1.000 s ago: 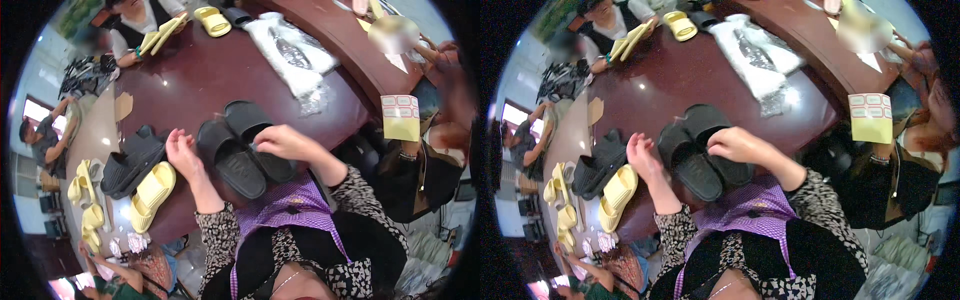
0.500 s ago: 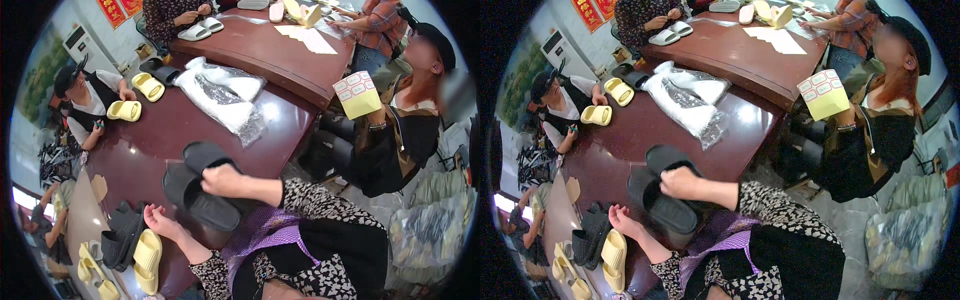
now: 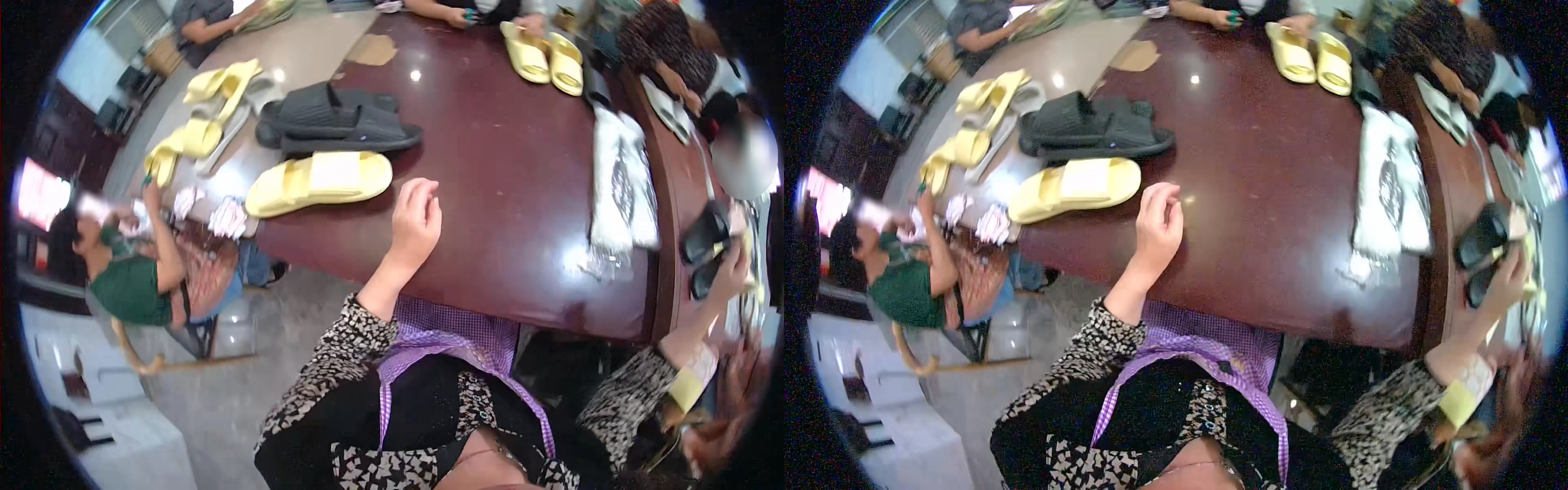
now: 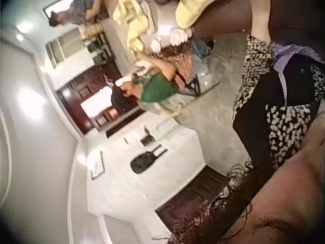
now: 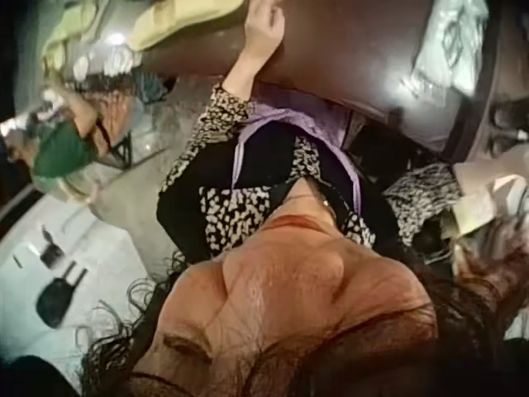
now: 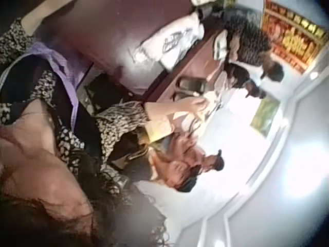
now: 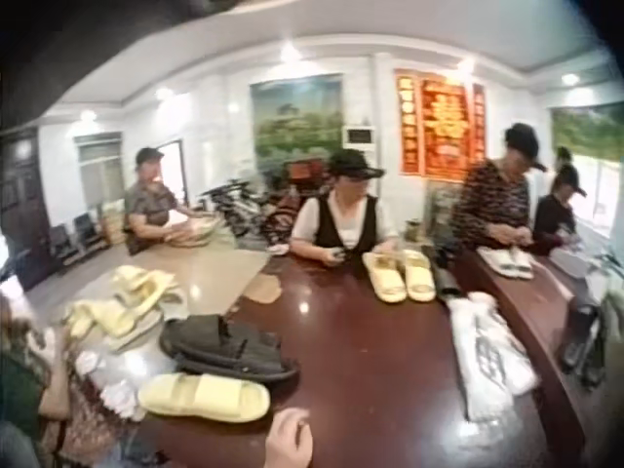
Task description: The person pairs slippers by threading plastic fasteners through the slides and securing them together by hand.
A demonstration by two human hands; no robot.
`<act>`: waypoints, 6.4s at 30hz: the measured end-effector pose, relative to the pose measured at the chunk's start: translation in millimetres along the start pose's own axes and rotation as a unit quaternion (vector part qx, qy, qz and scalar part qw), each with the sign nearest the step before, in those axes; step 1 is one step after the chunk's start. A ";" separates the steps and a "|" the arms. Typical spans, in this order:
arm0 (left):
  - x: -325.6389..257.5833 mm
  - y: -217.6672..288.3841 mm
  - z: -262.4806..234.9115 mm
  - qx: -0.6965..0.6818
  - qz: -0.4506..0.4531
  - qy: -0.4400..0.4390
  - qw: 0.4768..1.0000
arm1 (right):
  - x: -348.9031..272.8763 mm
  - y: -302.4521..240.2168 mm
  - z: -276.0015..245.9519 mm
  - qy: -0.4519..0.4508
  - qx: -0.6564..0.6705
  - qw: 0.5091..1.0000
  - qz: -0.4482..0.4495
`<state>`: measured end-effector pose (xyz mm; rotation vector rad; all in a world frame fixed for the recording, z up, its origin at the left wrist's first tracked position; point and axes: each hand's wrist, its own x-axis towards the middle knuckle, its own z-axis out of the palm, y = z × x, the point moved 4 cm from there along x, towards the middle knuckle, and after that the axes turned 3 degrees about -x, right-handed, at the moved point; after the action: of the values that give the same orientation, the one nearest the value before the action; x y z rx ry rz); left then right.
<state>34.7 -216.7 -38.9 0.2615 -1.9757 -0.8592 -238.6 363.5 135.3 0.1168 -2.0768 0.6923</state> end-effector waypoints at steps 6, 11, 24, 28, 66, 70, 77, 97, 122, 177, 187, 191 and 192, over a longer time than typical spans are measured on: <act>6.2 -9.4 -67.5 0.229 0.049 0.024 0.972 | -172.2 -131.3 48.9 -0.110 0.276 0.937 0.182; 17.8 -82.2 -116.5 0.193 -0.095 0.076 0.974 | -268.0 -214.9 108.5 -0.369 0.373 0.839 0.144; -18.2 72.5 28.3 -0.507 -0.338 -0.182 0.772 | -327.9 -284.5 105.0 -0.511 0.407 0.746 0.132; -5.2 94.6 59.1 -0.612 -0.329 -0.186 0.695 | -335.4 -288.1 92.0 -0.479 0.407 0.760 0.168; 21.3 25.5 50.1 -0.489 -0.223 -0.165 0.827 | -337.0 -230.4 102.8 -0.317 0.429 0.803 0.265; 8.5 -27.4 39.4 -0.193 -0.137 -0.092 0.967 | -348.7 -219.3 105.7 -0.326 0.439 0.786 0.288; -5.0 -49.1 47.9 -0.351 -0.325 -0.126 0.869 | -344.9 -228.4 100.4 -0.346 0.447 0.779 0.269; -4.1 -54.2 49.6 -0.329 -0.278 -0.035 0.902 | -352.3 -236.1 95.6 -0.404 0.412 0.795 0.184; -17.5 -65.1 83.0 -0.363 -0.331 -0.147 0.859 | -183.8 -223.1 208.6 -0.322 0.272 0.906 -0.029; -46.7 79.3 131.9 -0.043 0.266 -0.348 0.898 | -317.1 -123.1 43.4 -0.047 -0.019 0.999 -0.015; -63.4 141.6 207.9 -0.246 0.285 -0.366 0.851 | -306.0 -171.5 46.8 -0.040 0.006 0.993 -0.115; -64.6 129.3 216.4 -0.300 0.207 -0.396 0.843 | -305.5 -167.2 47.7 -0.062 0.017 0.992 -0.111; -64.5 124.6 218.4 -0.311 0.199 -0.394 0.842 | -303.4 -164.2 48.4 -0.064 0.022 0.991 -0.111</act>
<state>-91.5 8.0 -69.7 -0.9989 -2.1888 -1.3966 -44.0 147.2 -56.4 0.4212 -2.1292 0.6066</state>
